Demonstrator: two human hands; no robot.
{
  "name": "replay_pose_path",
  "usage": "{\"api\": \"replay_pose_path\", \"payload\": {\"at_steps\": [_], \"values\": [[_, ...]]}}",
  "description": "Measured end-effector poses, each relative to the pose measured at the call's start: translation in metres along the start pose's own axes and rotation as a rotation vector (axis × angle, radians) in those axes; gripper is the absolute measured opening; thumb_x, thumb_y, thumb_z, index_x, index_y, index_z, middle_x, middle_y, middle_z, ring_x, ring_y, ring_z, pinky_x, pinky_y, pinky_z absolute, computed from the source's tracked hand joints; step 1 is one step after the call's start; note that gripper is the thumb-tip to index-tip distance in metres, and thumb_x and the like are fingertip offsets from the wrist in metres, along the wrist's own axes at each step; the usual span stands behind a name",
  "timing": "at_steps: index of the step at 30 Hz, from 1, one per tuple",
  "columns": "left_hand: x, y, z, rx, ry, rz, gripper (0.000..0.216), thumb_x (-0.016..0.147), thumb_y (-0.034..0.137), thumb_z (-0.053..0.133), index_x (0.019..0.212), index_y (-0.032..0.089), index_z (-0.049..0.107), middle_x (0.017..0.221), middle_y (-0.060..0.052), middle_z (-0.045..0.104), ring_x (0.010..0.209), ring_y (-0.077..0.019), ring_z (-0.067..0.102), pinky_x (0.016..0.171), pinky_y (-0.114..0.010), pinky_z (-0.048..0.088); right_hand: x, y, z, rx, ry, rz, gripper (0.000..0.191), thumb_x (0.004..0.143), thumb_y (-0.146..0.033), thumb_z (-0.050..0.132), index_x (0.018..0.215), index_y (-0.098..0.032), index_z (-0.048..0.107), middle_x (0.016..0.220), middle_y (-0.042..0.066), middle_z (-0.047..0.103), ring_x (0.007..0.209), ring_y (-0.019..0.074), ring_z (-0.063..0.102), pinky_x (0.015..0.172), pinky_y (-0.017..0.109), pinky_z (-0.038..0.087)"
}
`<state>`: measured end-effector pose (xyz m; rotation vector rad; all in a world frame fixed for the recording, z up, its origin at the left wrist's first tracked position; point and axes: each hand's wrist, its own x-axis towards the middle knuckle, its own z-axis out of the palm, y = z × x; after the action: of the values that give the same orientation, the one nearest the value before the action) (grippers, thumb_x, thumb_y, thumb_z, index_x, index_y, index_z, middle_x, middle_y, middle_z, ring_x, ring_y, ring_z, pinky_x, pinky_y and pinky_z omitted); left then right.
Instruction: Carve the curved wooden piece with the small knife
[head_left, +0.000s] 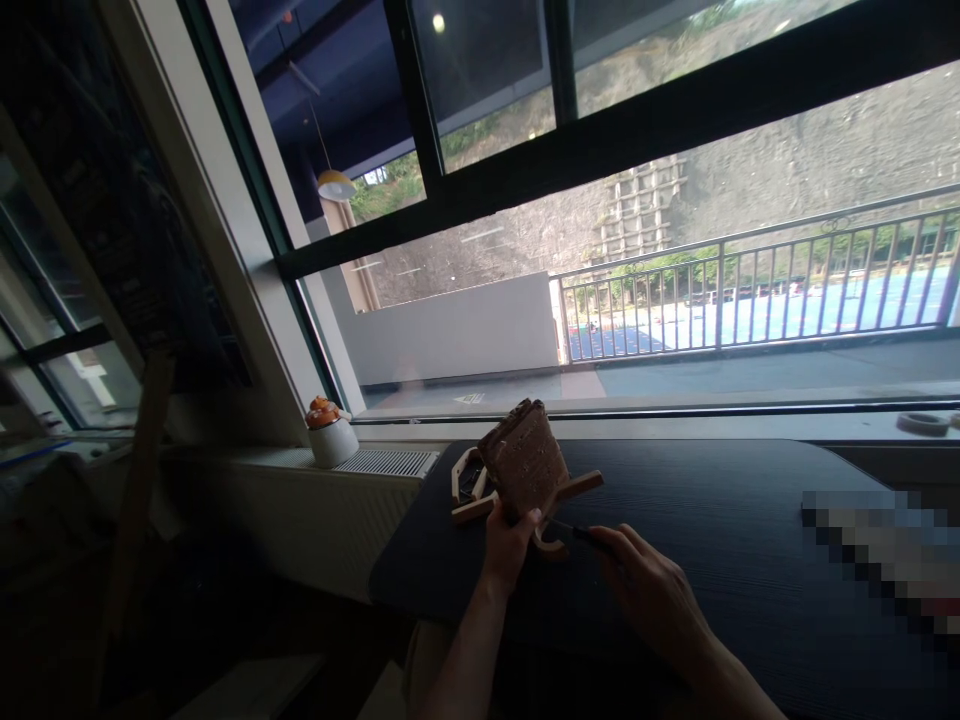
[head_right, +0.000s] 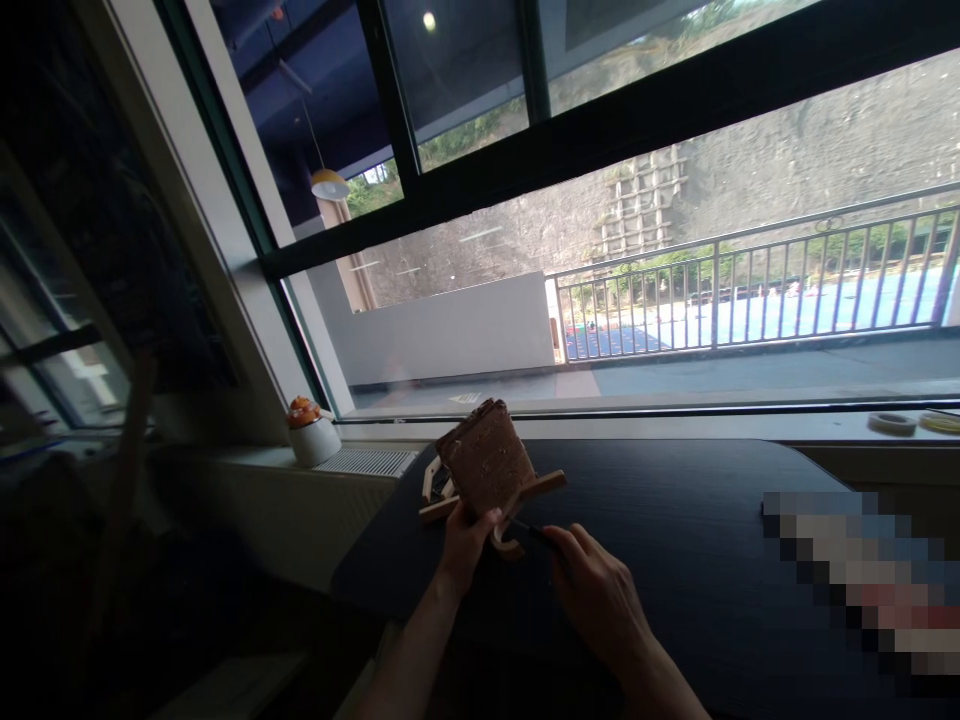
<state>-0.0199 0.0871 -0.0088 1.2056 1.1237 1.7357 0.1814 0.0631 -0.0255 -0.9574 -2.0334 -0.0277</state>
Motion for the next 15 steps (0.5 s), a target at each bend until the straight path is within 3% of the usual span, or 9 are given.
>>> {"api": "replay_pose_path", "payload": {"at_steps": [7, 15], "values": [[0.001, -0.003, 0.001, 0.000, 0.019, -0.014, 0.032, 0.065, 0.022, 0.073, 0.094, 0.013, 0.068, 0.093, -0.008, 0.072, 0.091, -0.0247, 0.064, 0.082, -0.033, 0.047, -0.001, 0.003, 0.002, 0.082, -0.023, 0.100, 0.020, 0.092, -0.022, 0.037, 0.111, -0.023, 0.042, 0.086, 0.001, 0.063, 0.068, 0.0147, 0.063, 0.060, 0.027, 0.046], [0.001, -0.001, 0.001, 0.020, 0.030, -0.015, 0.033, 0.064, 0.022, 0.073, 0.095, 0.013, 0.067, 0.093, -0.008, 0.072, 0.092, -0.0252, 0.064, 0.083, -0.034, 0.046, -0.004, 0.008, 0.009, 0.040, 0.012, 0.108, 0.018, 0.092, -0.023, 0.037, 0.107, -0.023, 0.046, 0.088, 0.002, 0.068, 0.074, 0.0169, 0.067, 0.061, 0.027, 0.048]]}}
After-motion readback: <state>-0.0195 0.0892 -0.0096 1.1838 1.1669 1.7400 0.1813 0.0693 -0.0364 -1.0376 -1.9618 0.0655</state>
